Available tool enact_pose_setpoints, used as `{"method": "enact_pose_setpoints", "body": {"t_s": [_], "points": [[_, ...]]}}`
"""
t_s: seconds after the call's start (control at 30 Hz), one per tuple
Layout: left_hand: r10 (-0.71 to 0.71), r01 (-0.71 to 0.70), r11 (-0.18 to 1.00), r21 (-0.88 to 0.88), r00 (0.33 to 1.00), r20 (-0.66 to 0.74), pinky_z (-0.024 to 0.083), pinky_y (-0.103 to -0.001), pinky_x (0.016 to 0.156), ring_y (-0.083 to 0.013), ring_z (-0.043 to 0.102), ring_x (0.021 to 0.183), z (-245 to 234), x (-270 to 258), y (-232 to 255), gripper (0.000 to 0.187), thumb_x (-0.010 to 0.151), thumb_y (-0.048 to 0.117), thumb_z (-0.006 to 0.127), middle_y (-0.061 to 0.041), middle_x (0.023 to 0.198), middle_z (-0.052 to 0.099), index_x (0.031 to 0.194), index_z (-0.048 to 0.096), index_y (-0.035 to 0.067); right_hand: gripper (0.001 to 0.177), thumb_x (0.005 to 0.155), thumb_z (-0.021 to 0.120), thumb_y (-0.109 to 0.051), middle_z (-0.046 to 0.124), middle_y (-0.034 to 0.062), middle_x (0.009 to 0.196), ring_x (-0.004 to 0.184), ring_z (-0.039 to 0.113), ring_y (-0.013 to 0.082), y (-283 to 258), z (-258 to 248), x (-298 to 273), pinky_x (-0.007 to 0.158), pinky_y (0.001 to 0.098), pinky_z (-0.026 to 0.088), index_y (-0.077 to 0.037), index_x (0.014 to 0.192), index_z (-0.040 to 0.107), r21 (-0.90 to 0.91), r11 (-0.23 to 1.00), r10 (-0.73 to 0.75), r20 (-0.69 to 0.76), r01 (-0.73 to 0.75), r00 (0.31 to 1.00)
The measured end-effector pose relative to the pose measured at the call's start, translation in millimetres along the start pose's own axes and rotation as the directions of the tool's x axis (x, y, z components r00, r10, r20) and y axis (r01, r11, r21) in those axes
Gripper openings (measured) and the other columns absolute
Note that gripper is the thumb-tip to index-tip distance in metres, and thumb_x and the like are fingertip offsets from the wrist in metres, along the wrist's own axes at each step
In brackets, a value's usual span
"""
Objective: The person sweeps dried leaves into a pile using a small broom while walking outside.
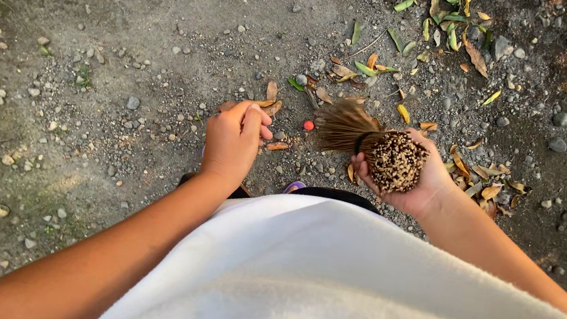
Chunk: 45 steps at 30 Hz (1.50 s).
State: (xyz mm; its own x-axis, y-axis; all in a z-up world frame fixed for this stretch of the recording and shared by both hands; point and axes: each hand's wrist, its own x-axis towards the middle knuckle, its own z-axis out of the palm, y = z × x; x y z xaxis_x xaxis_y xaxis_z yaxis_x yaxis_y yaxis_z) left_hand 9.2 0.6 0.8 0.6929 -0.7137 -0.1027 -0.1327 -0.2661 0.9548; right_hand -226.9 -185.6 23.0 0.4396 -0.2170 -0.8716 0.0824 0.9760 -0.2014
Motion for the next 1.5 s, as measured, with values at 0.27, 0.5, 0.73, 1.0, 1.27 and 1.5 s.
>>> {"method": "enact_pose_setpoints", "body": {"t_s": [0.27, 0.5, 0.73, 1.0, 1.27, 1.5], "points": [[-0.046, 0.047, 0.999, -0.018, 0.997, 0.06, 0.055, -0.029, 0.058, -0.0131, 0.069, 0.061, -49, 46, -2, 0.03, 0.099, 0.017, 0.048, -0.008, 0.071, 0.075, 0.087, 0.071, 0.001, 0.065, 0.103, 0.033, -0.046, 0.055, 0.04, 0.124, 0.088, 0.068, 0.029, 43, 14, 102, 0.067, 0.0359, 0.065, 0.004, 0.142, 0.045, 0.199, 0.939, 0.27, 0.078, -0.28, 0.96], [-0.068, 0.056, 0.995, 0.083, 0.986, 0.152, 0.058, -0.028, 0.062, -0.0131, 0.07, 0.063, -95, 69, -22, 0.031, 0.098, 0.019, 0.047, -0.008, 0.073, 0.076, 0.09, 0.071, 0.003, 0.099, 0.091, 0.037, -0.088, 0.058, 0.0381, 0.125, 0.091, 0.068, 0.0279, 33, 12, 71, 0.064, 0.0296, 0.065, -0.005, 0.142, 0.05, 0.159, 0.984, -0.057, -0.154, 0.081, 0.986], [-0.117, 0.102, 0.993, 0.063, 0.94, 0.322, 0.058, -0.03, 0.061, -0.0155, 0.071, 0.064, -103, 95, -53, 0.032, 0.097, 0.02, 0.048, -0.008, 0.075, 0.076, 0.09, 0.073, 0.002, 0.048, 0.101, 0.048, -0.04, 0.059, 0.0205, 0.115, 0.095, 0.065, 0.0308, 71, 92, 47, 0.078, 0.0388, 0.064, -0.002, 0.129, 0.052, 0.104, 0.989, -0.096, -0.052, 0.101, 0.994], [-0.078, 0.041, 0.962, 0.271, 0.989, 0.127, 0.055, -0.035, 0.061, -0.0172, 0.07, 0.062, -125, 114, -54, 0.03, 0.095, 0.024, 0.052, -0.007, 0.075, 0.077, 0.089, 0.075, 0.006, 0.063, 0.093, 0.047, -0.049, 0.06, 0.0307, 0.118, 0.093, 0.063, 0.0348, 117, 180, 123, 0.072, 0.0401, 0.062, 0.003, 0.127, 0.06, 0.172, 0.947, 0.239, 0.194, -0.272, 0.951], [-0.126, 0.085, 0.968, 0.237, 0.979, 0.163, 0.053, -0.035, 0.06, -0.0183, 0.069, 0.062, -151, 113, -60, 0.028, 0.093, 0.021, 0.05, -0.005, 0.076, 0.078, 0.091, 0.075, 0.007, 0.069, 0.101, 0.037, -0.055, 0.056, 0.0405, 0.121, 0.091, 0.066, 0.0336, 82, 155, 195, 0.064, 0.0328, 0.064, -0.001, 0.142, 0.05, 0.236, 0.967, 0.121, -0.101, -0.094, 0.988], [-0.13, 0.092, 0.972, 0.216, 0.977, 0.169, 0.053, -0.034, 0.061, -0.0173, 0.069, 0.064, -156, 113, -55, 0.029, 0.094, 0.021, 0.049, -0.005, 0.077, 0.078, 0.092, 0.075, 0.007, 0.067, 0.101, 0.043, -0.054, 0.061, 0.0238, 0.121, 0.093, 0.069, 0.0305, 30, 104, 143, 0.073, 0.0386, 0.068, -0.003, 0.143, 0.048, 0.306, 0.924, -0.185, -0.172, 0.231, 0.968]]}}
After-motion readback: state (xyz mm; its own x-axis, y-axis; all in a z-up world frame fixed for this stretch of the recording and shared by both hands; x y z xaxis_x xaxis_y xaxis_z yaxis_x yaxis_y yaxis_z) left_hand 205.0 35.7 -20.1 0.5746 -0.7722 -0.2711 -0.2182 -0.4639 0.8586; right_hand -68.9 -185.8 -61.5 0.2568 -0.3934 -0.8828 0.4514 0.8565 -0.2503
